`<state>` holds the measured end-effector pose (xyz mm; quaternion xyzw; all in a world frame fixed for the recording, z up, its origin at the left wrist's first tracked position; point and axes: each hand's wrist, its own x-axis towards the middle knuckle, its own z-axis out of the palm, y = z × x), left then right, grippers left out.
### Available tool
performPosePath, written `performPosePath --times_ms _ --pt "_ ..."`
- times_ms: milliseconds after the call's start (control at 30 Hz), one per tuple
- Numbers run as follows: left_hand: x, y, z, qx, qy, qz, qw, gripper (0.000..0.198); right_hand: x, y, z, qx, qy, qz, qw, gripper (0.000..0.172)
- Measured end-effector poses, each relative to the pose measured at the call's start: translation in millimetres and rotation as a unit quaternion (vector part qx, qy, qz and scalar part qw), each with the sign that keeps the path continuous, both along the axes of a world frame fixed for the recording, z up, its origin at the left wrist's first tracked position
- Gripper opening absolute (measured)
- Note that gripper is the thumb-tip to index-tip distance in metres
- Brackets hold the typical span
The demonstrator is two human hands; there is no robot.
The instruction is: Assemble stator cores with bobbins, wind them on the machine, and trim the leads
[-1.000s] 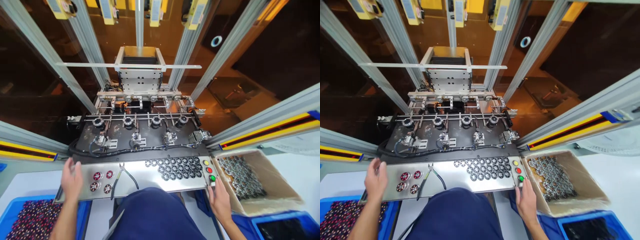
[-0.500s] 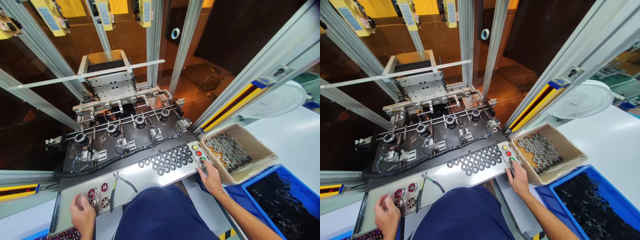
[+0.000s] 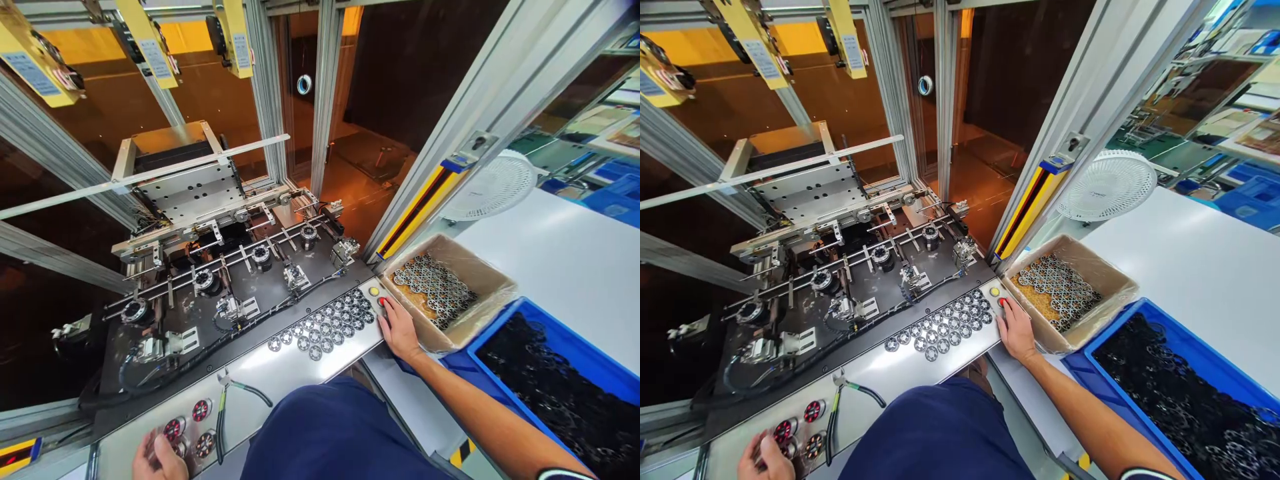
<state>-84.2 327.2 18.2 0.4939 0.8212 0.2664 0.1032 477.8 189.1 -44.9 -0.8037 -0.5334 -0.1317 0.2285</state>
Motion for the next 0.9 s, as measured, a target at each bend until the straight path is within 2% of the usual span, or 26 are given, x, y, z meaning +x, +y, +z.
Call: performPosePath --times_ms 400,500,567,633,700,767,800,867,900 --pt "-4.5 -0.5 -13.0 0.059 0.040 -0.045 0.996 0.049 4.3 -2.5 -3.6 0.016 -0.004 0.012 1.000 0.050" --pt "-4.8 -3.1 -6.2 0.083 0.057 -0.056 0.993 0.048 5.9 -2.3 -1.6 0.027 -0.010 0.029 0.999 0.053" --pt "-9.8 -5.4 6.7 0.101 0.080 -0.061 0.990 0.051 8.5 -2.1 -2.3 0.028 -0.017 0.041 0.999 0.055" --pt "-16.4 -8.7 28.5 0.120 0.114 -0.072 0.984 0.055 11.7 -1.6 -4.9 0.024 -0.026 0.044 0.998 0.058" --pt "-18.0 -13.2 61.2 0.132 0.143 -0.097 0.976 0.053 14.2 -0.8 -8.2 0.023 -0.031 0.039 0.999 0.060" --pt "-7.2 -19.2 106.1 0.147 0.163 -0.139 0.966 0.041 15.4 -0.2 -10.0 0.026 -0.029 0.034 0.999 0.061" --pt "3.6 -22.7 132.8 0.163 0.175 -0.185 0.953 0.031 15.4 0.0 -10.1 0.027 -0.024 0.035 0.999 0.062" --pt "32.6 -30.7 191.1 0.251 0.249 -0.354 0.866 0.019 15.1 -0.1 -8.6 0.025 -0.010 0.039 0.999 0.062" --pt "47.8 -35.3 219.9 0.288 0.268 -0.408 0.824 0.020 14.9 -0.3 -7.6 0.023 -0.005 0.042 0.999 0.062"
